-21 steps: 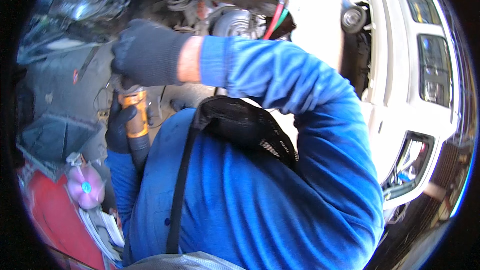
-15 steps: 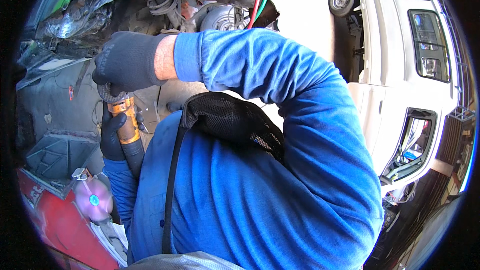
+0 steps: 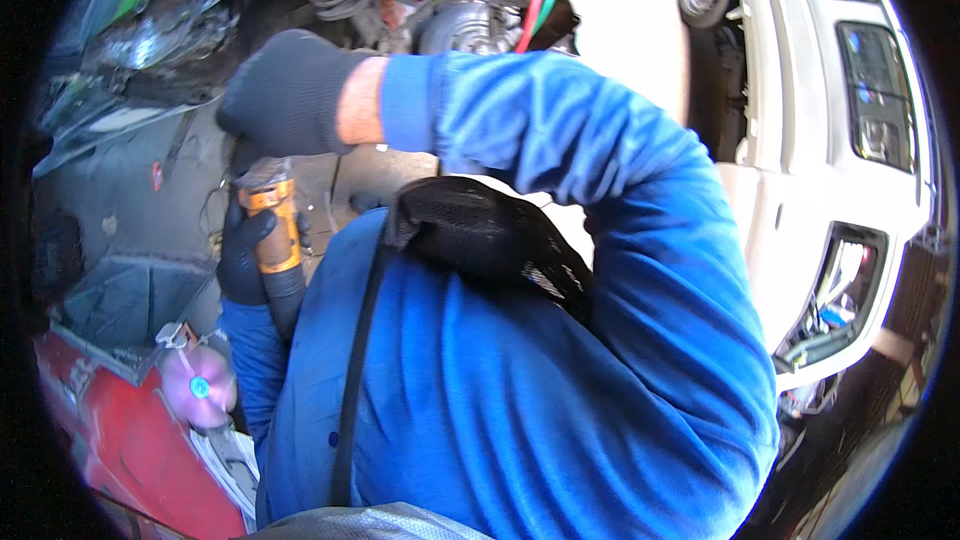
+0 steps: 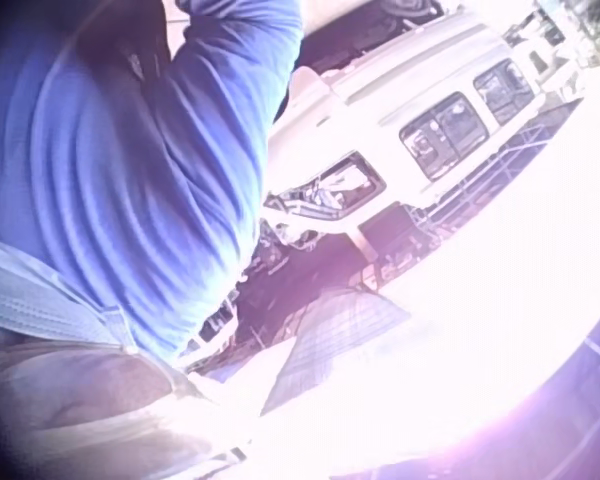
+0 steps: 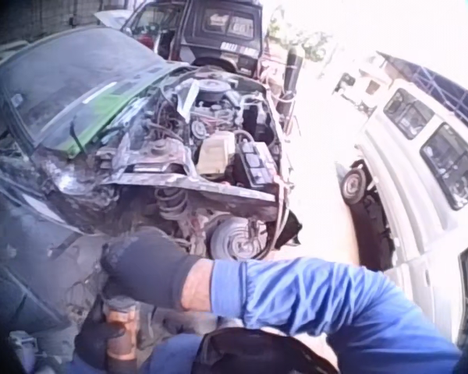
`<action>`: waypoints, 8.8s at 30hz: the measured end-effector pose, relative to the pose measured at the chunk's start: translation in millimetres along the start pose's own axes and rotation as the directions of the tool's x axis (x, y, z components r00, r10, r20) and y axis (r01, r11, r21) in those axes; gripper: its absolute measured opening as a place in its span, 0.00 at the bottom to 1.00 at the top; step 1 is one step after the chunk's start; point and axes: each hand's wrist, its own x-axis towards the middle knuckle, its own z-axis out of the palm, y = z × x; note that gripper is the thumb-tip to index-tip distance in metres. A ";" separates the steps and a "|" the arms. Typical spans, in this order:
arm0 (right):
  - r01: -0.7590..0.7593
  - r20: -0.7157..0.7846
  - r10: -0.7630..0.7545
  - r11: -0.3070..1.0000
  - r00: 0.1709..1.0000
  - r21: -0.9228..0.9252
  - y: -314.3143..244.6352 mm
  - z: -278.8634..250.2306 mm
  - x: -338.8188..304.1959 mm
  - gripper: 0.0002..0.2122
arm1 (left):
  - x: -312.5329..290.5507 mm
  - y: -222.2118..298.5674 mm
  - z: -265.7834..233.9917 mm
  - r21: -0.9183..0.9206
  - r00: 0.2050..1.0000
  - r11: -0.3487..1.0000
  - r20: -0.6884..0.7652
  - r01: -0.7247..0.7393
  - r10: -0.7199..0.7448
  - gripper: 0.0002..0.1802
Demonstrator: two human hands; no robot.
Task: The person uses an angle grinder to grind a metal section of a car's front frame, then switches to a welding torch to weld the same area. The person handles the grinder and welding torch with both hands while working on the exposed frame.
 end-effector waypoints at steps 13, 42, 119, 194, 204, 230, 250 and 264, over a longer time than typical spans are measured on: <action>0.027 0.091 -0.028 1.000 0.995 0.011 6.3 -7.0 -1.2 0.12 | 1.4 10.9 0.3 0.020 0.996 0.996 0.024 -0.083 0.082 0.45; 0.164 -0.094 -0.180 0.974 0.979 -0.153 28.5 14.3 -14.8 0.09 | 29.4 15.4 13.1 0.155 0.999 0.987 -0.012 0.036 -0.035 0.39; 0.093 -0.171 -0.066 0.983 0.983 0.157 27.1 8.8 -47.4 0.12 | 29.2 8.9 25.1 -0.005 0.997 1.000 0.073 0.019 -0.018 0.48; -0.046 0.027 0.042 0.984 0.999 0.174 -3.1 -6.5 -17.5 0.09 | 8.2 6.1 -9.0 -0.026 0.994 1.000 0.112 0.010 -0.007 0.48; 0.057 -0.067 -0.048 0.988 0.997 0.143 -1.1 -3.7 -18.2 0.09 | 12.3 6.0 -6.9 -0.050 0.992 0.999 0.121 -0.011 0.017 0.48; 0.055 -0.065 -0.054 0.998 0.996 0.011 -0.8 -10.2 -22.4 0.09 | 14.0 11.1 -3.1 -0.041 0.991 0.999 0.130 0.036 -0.030 0.50; 0.032 -0.001 -0.032 0.999 0.999 0.018 -1.7 -18.7 -26.1 0.17 | 15.4 5.8 -5.8 -0.039 0.991 0.999 0.132 0.008 -0.002 0.50; 0.146 -0.123 -0.136 0.986 0.983 0.077 -0.4 -6.3 -24.2 0.09 | 5.3 4.3 -2.6 -0.035 0.994 0.997 0.085 0.065 -0.062 0.47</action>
